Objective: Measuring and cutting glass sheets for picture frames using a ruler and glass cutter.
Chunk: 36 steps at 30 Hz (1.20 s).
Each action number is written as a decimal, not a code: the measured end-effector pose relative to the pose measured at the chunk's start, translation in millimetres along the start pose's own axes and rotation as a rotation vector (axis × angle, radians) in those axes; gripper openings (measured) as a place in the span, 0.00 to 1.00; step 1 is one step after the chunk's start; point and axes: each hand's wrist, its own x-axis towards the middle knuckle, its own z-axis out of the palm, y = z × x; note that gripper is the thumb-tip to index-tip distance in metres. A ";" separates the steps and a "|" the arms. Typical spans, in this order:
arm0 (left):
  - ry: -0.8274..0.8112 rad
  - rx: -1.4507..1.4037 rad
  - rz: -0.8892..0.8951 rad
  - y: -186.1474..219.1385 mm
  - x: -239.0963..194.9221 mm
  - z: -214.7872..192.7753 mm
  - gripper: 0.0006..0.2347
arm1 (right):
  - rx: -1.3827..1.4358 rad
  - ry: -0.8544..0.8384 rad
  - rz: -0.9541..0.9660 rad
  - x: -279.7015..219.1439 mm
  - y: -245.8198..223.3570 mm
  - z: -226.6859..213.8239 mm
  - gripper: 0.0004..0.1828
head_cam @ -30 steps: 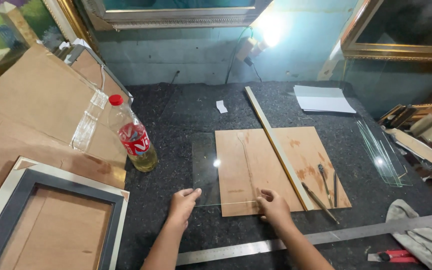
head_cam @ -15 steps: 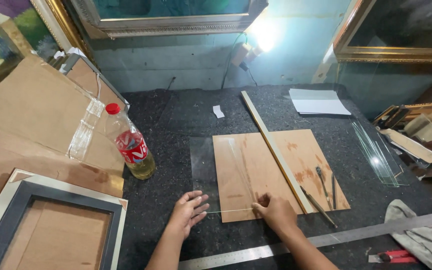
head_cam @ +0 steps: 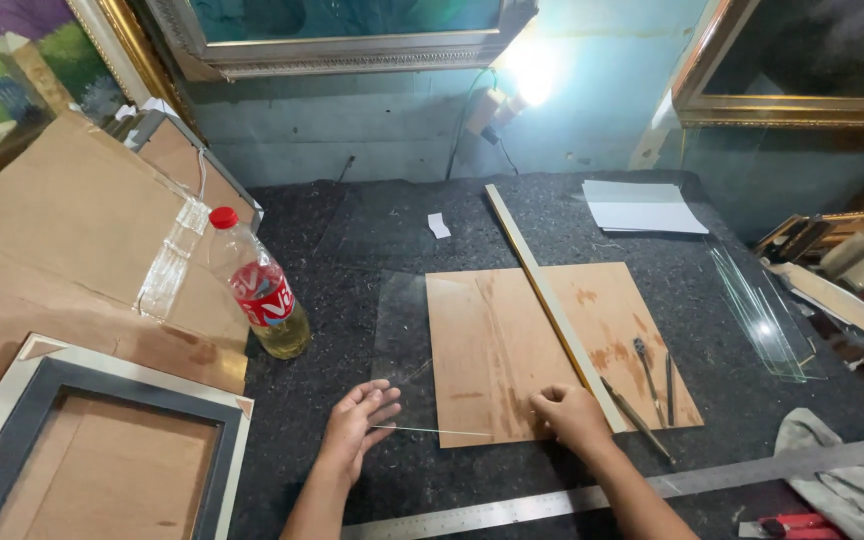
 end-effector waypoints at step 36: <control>-0.163 -0.156 -0.046 -64.6 10.5 243.1 0.11 | -0.074 0.314 0.289 99.3 200.9 -256.5 0.16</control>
